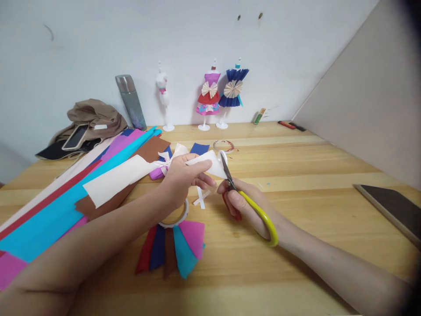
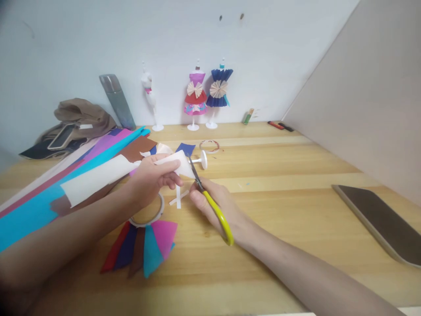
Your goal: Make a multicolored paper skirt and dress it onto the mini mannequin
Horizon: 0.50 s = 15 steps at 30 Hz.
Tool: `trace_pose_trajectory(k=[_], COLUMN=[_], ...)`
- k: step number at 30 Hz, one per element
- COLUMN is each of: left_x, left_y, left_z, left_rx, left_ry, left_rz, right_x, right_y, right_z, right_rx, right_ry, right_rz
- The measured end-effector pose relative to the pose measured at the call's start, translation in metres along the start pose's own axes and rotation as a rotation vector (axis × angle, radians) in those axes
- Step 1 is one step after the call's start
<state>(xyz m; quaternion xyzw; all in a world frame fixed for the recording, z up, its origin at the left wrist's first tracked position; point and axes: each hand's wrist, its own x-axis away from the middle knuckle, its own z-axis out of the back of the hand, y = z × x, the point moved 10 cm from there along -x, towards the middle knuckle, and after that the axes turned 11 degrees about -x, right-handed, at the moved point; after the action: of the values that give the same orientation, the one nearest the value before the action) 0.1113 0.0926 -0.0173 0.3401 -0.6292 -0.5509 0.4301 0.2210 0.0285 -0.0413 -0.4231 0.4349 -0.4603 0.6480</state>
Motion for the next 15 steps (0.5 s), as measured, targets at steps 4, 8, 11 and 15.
trace_pose_trajectory(k=[4,8,11,15], left_x=[0.0004,0.0004,-0.0001,-0.0011], left_y=[-0.001,-0.0014,-0.0018,-0.004], left_z=[0.0005,0.0003,0.0004,0.0016], left_rx=[0.004,0.014,0.013,0.002], left_ry=[0.007,0.01,0.012,0.028], left_rz=[0.006,0.0,0.001,0.026], right_x=[-0.0002,-0.0004,-0.0007,-0.0011], right_y=[-0.0014,0.0017,0.0062,0.0062], right_z=[-0.0009,0.0004,0.0009,0.0028], right_rx=[0.022,0.052,0.057,0.058], right_ry=[0.0,0.023,0.034,0.061], right_rz=[0.006,-0.006,-0.025,-0.037])
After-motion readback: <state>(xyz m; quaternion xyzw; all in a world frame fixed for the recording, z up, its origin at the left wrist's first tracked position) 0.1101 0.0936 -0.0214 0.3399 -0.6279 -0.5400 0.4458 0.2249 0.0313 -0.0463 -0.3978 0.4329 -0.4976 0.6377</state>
